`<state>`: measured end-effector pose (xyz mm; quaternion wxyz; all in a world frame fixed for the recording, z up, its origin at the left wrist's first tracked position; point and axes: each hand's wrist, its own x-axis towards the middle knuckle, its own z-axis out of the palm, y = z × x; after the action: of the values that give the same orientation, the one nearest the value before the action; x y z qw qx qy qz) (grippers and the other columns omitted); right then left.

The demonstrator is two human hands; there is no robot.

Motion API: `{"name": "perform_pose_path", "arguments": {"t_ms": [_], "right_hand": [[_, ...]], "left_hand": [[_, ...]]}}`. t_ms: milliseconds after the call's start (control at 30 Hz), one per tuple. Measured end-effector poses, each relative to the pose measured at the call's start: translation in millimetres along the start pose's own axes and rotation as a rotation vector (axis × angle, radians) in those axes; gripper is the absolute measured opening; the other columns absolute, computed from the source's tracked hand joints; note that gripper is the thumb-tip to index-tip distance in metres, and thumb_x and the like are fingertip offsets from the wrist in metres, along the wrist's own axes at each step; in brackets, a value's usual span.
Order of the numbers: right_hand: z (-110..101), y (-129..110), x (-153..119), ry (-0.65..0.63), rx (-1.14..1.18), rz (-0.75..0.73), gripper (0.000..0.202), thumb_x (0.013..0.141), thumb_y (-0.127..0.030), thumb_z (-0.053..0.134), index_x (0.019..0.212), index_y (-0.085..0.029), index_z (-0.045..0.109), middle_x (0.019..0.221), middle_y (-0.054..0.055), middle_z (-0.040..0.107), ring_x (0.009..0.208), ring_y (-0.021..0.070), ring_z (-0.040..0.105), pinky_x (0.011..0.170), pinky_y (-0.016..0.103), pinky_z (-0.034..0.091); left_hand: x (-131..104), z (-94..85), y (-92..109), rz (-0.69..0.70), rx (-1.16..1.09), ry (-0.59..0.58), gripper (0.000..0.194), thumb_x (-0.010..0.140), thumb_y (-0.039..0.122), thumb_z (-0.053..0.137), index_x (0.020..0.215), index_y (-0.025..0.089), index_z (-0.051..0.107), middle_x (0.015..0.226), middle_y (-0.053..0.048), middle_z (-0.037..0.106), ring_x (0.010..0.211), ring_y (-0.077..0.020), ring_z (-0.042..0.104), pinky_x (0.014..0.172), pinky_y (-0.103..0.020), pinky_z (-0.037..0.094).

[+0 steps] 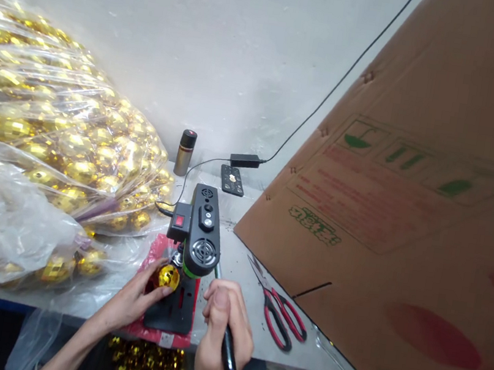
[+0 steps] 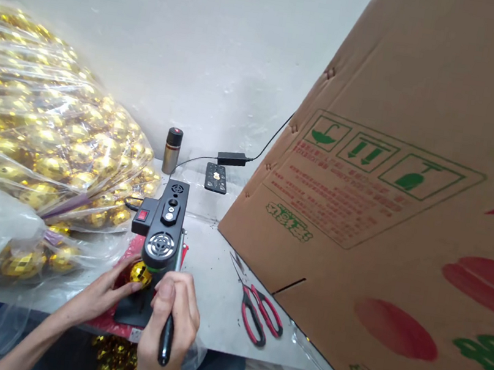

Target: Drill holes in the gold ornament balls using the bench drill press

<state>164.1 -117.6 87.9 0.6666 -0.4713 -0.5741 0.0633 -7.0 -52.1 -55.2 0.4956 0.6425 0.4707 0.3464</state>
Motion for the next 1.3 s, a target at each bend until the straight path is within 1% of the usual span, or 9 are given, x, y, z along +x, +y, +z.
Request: {"name": "perform_pose_path", "arguments": {"t_ms": [133, 233, 400, 567, 667, 800, 967, 1200, 1300], "right_hand": [[0, -2, 1, 0.001, 0.0, 0.001, 0.036, 0.112, -0.017, 0.042, 0.078, -0.023, 0.054, 0.073, -0.006, 0.052, 0.06, 0.0062, 0.053, 0.056, 0.016, 0.044], [0, -2, 1, 0.011, 0.009, 0.009, 0.036, 0.112, -0.017, 0.043, 0.077, -0.023, 0.053, 0.072, -0.006, 0.052, 0.061, 0.0065, 0.054, 0.057, 0.016, 0.044], [0, -1, 0, 0.002, 0.004, 0.017, 0.035, 0.111, -0.018, 0.043, 0.079, -0.023, 0.055, 0.072, -0.006, 0.053, 0.059, 0.0067, 0.052, 0.055, 0.017, 0.043], [0, -1, 0, 0.003, -0.008, 0.019, 0.035, 0.111, -0.018, 0.044, 0.079, -0.023, 0.055, 0.071, -0.006, 0.052, 0.057, 0.0068, 0.05, 0.053, 0.017, 0.042], [0, -1, 1, 0.0, 0.002, 0.014, 0.034, 0.112, -0.019, 0.044, 0.08, -0.023, 0.056, 0.071, -0.006, 0.052, 0.057, 0.0067, 0.051, 0.053, 0.016, 0.043], [-1, 0, 0, 0.002, 0.011, 0.002, 0.035, 0.112, -0.019, 0.043, 0.08, -0.023, 0.056, 0.072, -0.006, 0.052, 0.06, 0.0068, 0.053, 0.056, 0.016, 0.045], [0, 0, -1, -0.003, 0.009, -0.003, 0.034, 0.112, -0.017, 0.044, 0.08, -0.023, 0.055, 0.073, -0.005, 0.052, 0.062, 0.007, 0.053, 0.056, 0.016, 0.045], [-3, 1, 0, -0.024, 0.005, -0.038, 0.033, 0.111, -0.017, 0.044, 0.081, -0.023, 0.055, 0.073, -0.005, 0.054, 0.06, 0.0083, 0.054, 0.055, 0.02, 0.043], [-3, 6, -8, -0.019, 0.004, 0.007, 0.033, 0.111, -0.018, 0.044, 0.08, -0.023, 0.056, 0.074, -0.003, 0.055, 0.063, 0.0102, 0.055, 0.057, 0.023, 0.042]], "left_hand": [[3, -1.9, -10, -0.055, -0.165, -0.006, 0.077, 0.09, 0.073, 0.069, 0.148, 0.023, 0.061, 0.151, -0.011, 0.069, 0.147, -0.0363, 0.058, 0.126, -0.052, 0.045], [4, -3.1, -14, -0.056, -0.163, -0.042, 0.079, 0.09, 0.074, 0.068, 0.149, 0.023, 0.06, 0.149, -0.011, 0.071, 0.146, -0.036, 0.058, 0.125, -0.053, 0.045], [3, -2.9, -8, 0.018, 0.111, -0.023, 0.067, 0.093, 0.063, 0.07, 0.147, 0.023, 0.063, 0.149, -0.014, 0.07, 0.142, -0.0399, 0.061, 0.123, -0.059, 0.044], [3, 5.1, 1, 0.184, 0.405, -0.019, 0.055, 0.094, 0.048, 0.073, 0.142, 0.023, 0.065, 0.135, -0.016, 0.077, 0.128, -0.041, 0.069, 0.119, -0.065, 0.045], [3, 14.9, -3, 0.279, 0.507, -0.02, 0.055, 0.091, 0.038, 0.075, 0.142, 0.022, 0.064, 0.132, -0.016, 0.077, 0.125, -0.041, 0.07, 0.121, -0.069, 0.04], [0, 27.4, -12, 0.342, 0.581, 0.07, 0.057, 0.084, 0.032, 0.078, 0.139, 0.022, 0.065, 0.126, -0.017, 0.077, 0.122, -0.0417, 0.071, 0.119, -0.069, 0.041], [4, 34.6, -4, 0.307, 0.506, 0.097, 0.048, 0.088, 0.03, 0.072, 0.134, 0.022, 0.064, 0.12, -0.013, 0.076, 0.116, -0.0374, 0.07, 0.108, -0.06, 0.051], [14, 39.1, 0, 0.247, 0.284, -0.036, 0.039, 0.085, 0.03, 0.072, 0.122, 0.02, 0.064, 0.121, -0.012, 0.073, 0.109, -0.0321, 0.069, 0.101, -0.05, 0.055], [12, 38.5, -3, 0.222, 0.256, -0.047, 0.039, 0.085, 0.03, 0.071, 0.122, 0.02, 0.063, 0.123, -0.013, 0.072, 0.112, -0.033, 0.067, 0.101, -0.051, 0.055]]}}
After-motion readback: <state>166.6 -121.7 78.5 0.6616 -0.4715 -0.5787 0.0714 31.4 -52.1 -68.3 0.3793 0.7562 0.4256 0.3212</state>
